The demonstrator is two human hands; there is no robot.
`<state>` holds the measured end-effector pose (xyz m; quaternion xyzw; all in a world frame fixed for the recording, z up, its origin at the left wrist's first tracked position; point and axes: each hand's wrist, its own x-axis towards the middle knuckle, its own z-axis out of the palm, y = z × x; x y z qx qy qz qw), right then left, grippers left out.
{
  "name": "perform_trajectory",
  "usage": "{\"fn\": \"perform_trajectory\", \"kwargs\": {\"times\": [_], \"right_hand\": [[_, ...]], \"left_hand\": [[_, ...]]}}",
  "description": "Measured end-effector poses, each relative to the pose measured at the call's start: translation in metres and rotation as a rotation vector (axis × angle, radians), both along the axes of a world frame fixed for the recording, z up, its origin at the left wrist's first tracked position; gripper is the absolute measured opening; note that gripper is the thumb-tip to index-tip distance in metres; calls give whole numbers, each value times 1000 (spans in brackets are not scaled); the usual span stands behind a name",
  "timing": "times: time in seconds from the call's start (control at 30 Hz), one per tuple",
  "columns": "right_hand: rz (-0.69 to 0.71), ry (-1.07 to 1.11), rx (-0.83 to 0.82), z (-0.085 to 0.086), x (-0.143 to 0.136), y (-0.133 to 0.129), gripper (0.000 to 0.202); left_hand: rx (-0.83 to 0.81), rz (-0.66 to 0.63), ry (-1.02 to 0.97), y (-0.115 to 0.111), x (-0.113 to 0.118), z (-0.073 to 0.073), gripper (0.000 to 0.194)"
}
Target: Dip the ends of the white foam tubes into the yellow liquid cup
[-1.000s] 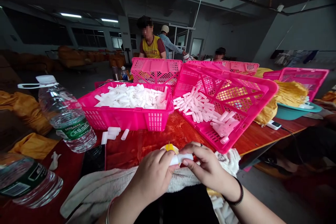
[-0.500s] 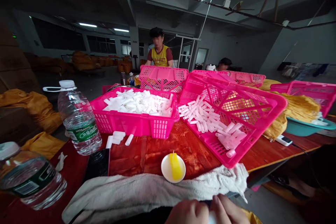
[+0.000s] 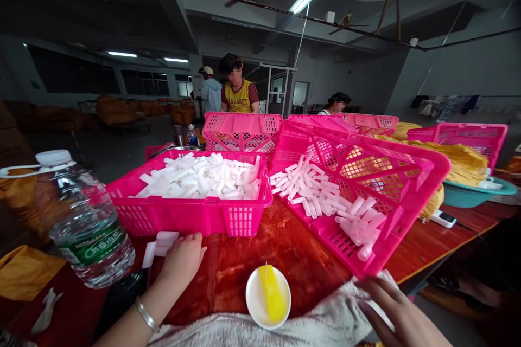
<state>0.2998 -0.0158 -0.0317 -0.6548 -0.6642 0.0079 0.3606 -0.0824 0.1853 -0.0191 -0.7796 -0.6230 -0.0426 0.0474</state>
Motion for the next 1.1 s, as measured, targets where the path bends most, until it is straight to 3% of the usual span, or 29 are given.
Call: {"fn": "perform_trajectory", "kwargs": {"times": [0.1, 0.13, 0.27, 0.33, 0.43, 0.5, 0.6, 0.73, 0.83, 0.9, 0.97, 1.1], "right_hand": [[74, -287, -126, 18, -41, 104, 34], [25, -367, -194, 22, -53, 142, 31], [-38, -387, -253, 18, -85, 268, 35], [-12, -393, -275, 5, -89, 303, 40], [99, -401, -295, -15, -87, 322, 41], [197, -400, -279, -23, -80, 318, 38], [317, -379, -211, -25, -59, 288, 37], [380, -277, -142, -24, -27, 212, 28], [384, 54, -53, -31, -10, 141, 26], [350, 240, -19, -36, -7, 97, 31], [342, 283, -73, -38, -11, 64, 37], [458, 249, -194, -40, -34, 35, 41]], "left_hand": [[-55, 17, 44, 2, 8, -7, 19], [-67, 25, 54, 2, 9, -7, 20], [-64, 56, 70, 1, 3, -3, 24], [-77, 73, 63, 3, -2, -4, 24], [-125, 89, 23, 7, -9, -12, 23], [-149, 91, -23, 9, -11, -18, 23], [-188, 71, -119, 7, -11, -21, 29], [-248, -21, -250, -13, -4, -14, 26], [-249, -174, -534, -40, 4, -8, 17], [-239, -249, -735, -58, 10, -8, 21], [-219, -275, -808, -73, 16, -13, 26], [-167, -294, -762, -91, 30, -33, 22]]}}
